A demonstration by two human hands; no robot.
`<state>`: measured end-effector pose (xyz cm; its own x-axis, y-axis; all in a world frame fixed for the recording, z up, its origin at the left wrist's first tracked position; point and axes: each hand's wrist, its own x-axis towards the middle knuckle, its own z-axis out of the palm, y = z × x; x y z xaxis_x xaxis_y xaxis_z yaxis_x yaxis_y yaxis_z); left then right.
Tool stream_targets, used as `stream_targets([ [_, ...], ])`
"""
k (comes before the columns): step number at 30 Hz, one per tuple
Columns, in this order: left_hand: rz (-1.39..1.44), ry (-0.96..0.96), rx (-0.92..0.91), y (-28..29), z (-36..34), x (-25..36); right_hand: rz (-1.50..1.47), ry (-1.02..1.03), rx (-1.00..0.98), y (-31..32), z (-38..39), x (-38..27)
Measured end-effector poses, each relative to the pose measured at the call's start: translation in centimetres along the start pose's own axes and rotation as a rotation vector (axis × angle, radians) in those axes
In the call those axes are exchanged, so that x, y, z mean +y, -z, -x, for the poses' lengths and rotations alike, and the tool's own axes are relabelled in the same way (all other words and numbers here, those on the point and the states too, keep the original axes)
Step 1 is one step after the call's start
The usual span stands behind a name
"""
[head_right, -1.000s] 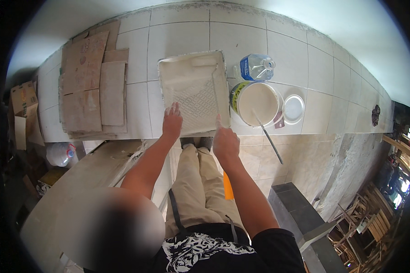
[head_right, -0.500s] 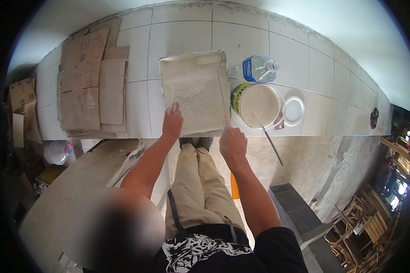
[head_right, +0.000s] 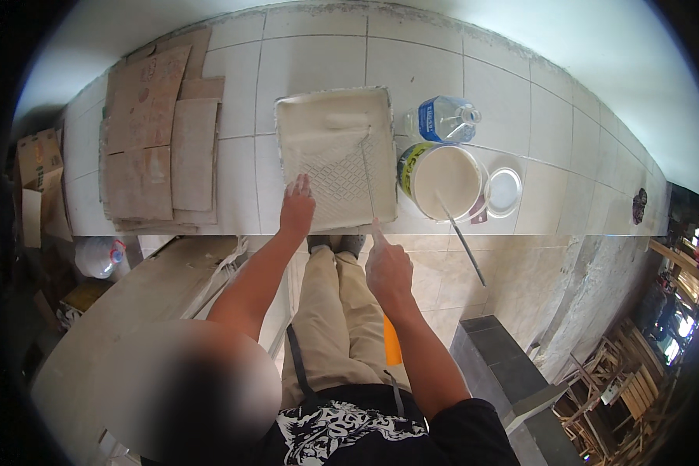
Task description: The recorder is preparing paint by adding water to a bucket and then mixing paint in a tray using a roller.
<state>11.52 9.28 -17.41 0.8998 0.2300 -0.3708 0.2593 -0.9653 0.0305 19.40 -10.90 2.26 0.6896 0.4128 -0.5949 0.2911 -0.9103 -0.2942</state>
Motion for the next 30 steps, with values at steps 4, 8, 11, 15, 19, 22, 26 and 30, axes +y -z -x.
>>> stream_targets([
  [4, -0.011, -0.015, 0.002, 0.4, -0.1, 0.3, 0.009, -0.034, 0.002, 0.7, 0.0, -1.6],
  [8, 0.012, -0.006, 0.005, 0.4, 0.1, 0.1, 0.025, -0.012, 0.047, 1.7, 0.2, -2.8],
  [11, 0.029, -0.005, -0.024, 0.7, 0.2, 0.1, 0.007, -0.017, 0.061, 2.7, -0.4, -3.2],
  [15, 0.031, -0.006, 0.067, -0.3, 0.4, -0.3, 0.014, 0.012, 0.078, 2.5, -2.0, -3.1],
  [19, 0.069, -0.008, 0.040, 0.5, 0.2, 0.3, -0.007, 0.029, 0.070, 2.1, -2.8, -3.7],
  [22, 0.055, 0.011, 0.041, 0.4, 0.1, 0.2, -0.004, 0.054, 0.036, 1.3, -3.4, -4.7],
  [26, 0.091, -0.014, 0.007, 0.6, 0.3, -0.1, 0.073, 0.089, -0.044, 0.4, -4.0, -5.9],
  [30, 0.082, -0.013, 0.060, 0.1, 0.6, -0.3, 0.143, 0.143, -0.059, 0.5, -3.3, -5.8],
])
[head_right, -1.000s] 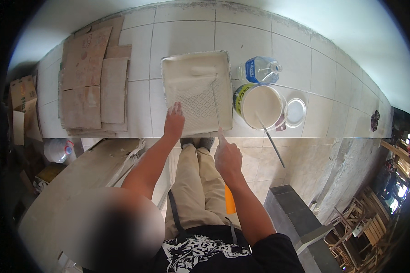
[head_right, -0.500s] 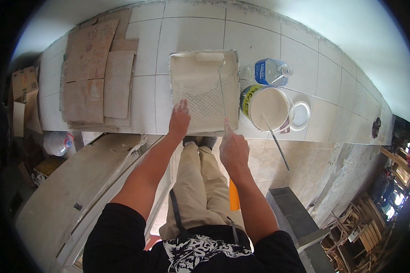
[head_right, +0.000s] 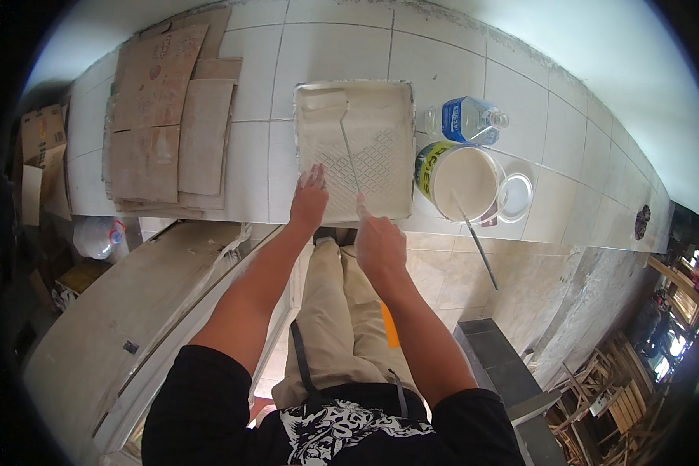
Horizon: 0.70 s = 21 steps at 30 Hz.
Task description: The recorder is preparing paint by adding water to a bucket and then mixing paint in a tray using a roller.
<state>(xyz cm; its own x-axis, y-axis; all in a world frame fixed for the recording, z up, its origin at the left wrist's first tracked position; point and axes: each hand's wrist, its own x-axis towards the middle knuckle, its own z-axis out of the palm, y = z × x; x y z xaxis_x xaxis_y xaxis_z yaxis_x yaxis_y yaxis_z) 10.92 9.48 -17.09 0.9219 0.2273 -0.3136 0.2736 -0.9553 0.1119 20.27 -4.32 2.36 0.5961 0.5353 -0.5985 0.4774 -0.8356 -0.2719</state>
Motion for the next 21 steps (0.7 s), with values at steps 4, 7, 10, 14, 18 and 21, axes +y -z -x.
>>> stream_targets([
  [4, -0.017, 0.016, 0.025, -0.4, 0.2, -0.2, -0.008, -0.045, -0.007, 0.5, 3.2, 1.2],
  [7, 0.015, 0.006, -0.063, 1.2, 0.1, 0.2, 0.002, -0.078, 0.004, 0.7, 5.8, 2.5],
  [10, 0.011, 0.004, -0.088, 1.5, 0.2, 0.2, 0.007, -0.079, 0.019, 0.4, 7.7, 3.6],
  [14, -0.035, 0.031, 0.007, -0.2, 0.6, -0.2, 0.013, -0.082, -0.023, 0.3, 9.0, 3.9],
  [18, -0.039, 0.049, 0.083, -0.9, 1.0, -0.6, 0.017, -0.088, -0.038, -0.2, 10.2, 3.5],
  [21, 0.002, 0.029, 0.092, -0.6, 1.4, -0.4, 0.054, -0.116, -0.092, -0.8, 10.6, 3.1],
])
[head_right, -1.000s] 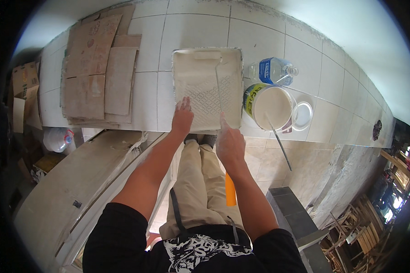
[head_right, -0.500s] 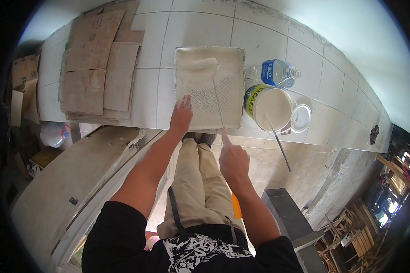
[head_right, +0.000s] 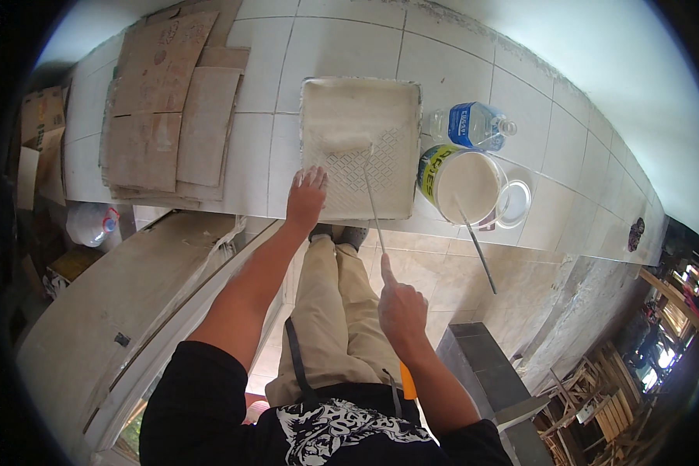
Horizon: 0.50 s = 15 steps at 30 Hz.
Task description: The recorder is preparing paint by adding water to a bucket and then mixing paint in a tray using a roller.
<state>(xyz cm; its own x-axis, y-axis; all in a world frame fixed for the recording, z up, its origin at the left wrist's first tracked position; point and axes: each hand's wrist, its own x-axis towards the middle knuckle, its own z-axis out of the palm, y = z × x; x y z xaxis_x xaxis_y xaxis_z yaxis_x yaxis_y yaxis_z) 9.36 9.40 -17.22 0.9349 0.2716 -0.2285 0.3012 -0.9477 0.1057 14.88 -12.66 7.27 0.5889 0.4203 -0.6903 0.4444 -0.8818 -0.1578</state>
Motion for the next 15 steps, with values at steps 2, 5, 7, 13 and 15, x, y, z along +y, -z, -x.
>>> stream_targets([
  [2, 0.013, -0.011, 0.022, 0.1, 0.1, 0.0, 0.024, -0.004, -0.029, -0.8, -0.3, -0.5],
  [5, 0.011, 0.004, 0.013, -0.1, 0.1, -0.2, 0.079, -0.014, -0.077, -0.7, -1.4, -2.2],
  [7, -0.031, 0.007, -0.043, -0.1, 0.0, -0.2, 0.118, -0.022, -0.092, -0.7, -2.4, -3.2],
  [13, 0.010, -0.011, -0.045, 0.2, -0.3, -0.1, 0.062, -0.008, 0.019, -1.0, -6.1, -3.7],
  [15, 0.003, -0.004, -0.054, 0.3, -0.2, -0.1, 0.051, 0.010, 0.062, -0.8, -6.7, -3.9],
])
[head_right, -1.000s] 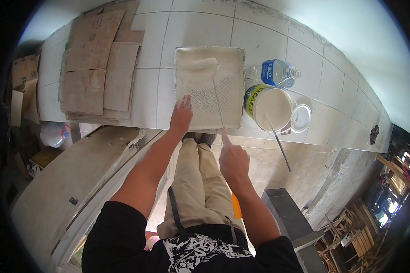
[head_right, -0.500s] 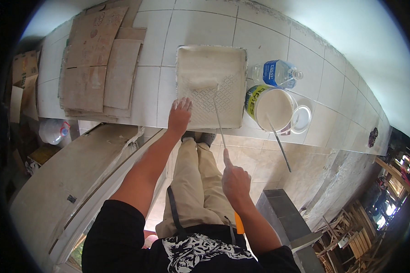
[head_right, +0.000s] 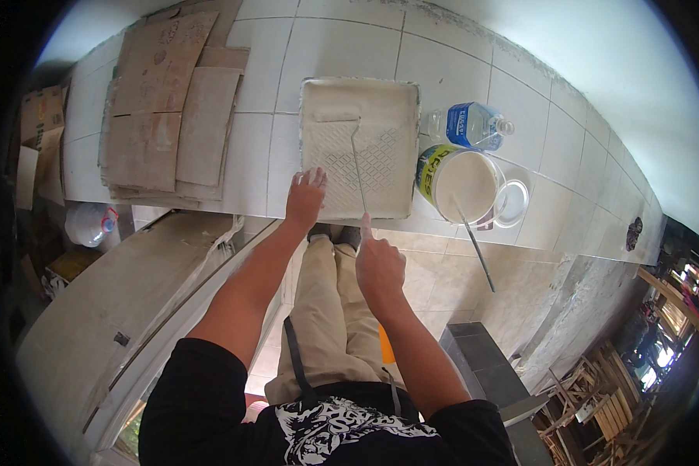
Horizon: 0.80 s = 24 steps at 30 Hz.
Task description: The recorder is preparing paint by adding water to a bucket and then mixing paint in a tray using a roller.
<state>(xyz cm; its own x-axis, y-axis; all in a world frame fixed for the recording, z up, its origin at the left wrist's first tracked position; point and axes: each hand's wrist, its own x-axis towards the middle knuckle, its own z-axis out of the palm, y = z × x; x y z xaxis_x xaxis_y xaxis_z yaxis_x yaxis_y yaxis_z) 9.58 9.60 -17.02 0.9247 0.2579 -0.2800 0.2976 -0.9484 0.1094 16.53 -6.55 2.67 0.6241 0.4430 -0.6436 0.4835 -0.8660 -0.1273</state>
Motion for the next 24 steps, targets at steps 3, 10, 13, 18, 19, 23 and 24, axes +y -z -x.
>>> stream_targets([
  [3, -0.014, 0.018, -0.024, 0.1, 0.2, -0.1, 0.042, -0.027, -0.069, 1.4, 0.7, 0.3],
  [10, -0.004, 0.024, 0.028, -1.1, -0.2, 0.1, 0.025, -0.036, -0.051, 1.2, -1.6, 1.0],
  [13, -0.009, 0.027, -0.003, -1.4, -0.1, 0.0, 0.064, 0.016, -0.017, -0.8, -0.9, 0.7],
  [18, -0.023, 0.029, 0.007, -1.6, 0.0, -0.2, 0.082, -0.036, -0.070, 1.3, -1.5, 1.1],
  [19, -0.016, 0.028, 0.012, -1.6, 0.0, 0.0, 0.058, -0.036, -0.034, 1.7, -2.2, 1.0],
  [23, -0.012, 0.024, -0.022, -0.7, -0.2, 0.3, 0.106, 0.032, -0.048, 0.7, -2.5, -0.8],
  [24, -0.007, 0.025, -0.025, -0.7, -0.1, 0.2, 0.123, 0.036, -0.052, -0.1, -2.0, -0.4],
])
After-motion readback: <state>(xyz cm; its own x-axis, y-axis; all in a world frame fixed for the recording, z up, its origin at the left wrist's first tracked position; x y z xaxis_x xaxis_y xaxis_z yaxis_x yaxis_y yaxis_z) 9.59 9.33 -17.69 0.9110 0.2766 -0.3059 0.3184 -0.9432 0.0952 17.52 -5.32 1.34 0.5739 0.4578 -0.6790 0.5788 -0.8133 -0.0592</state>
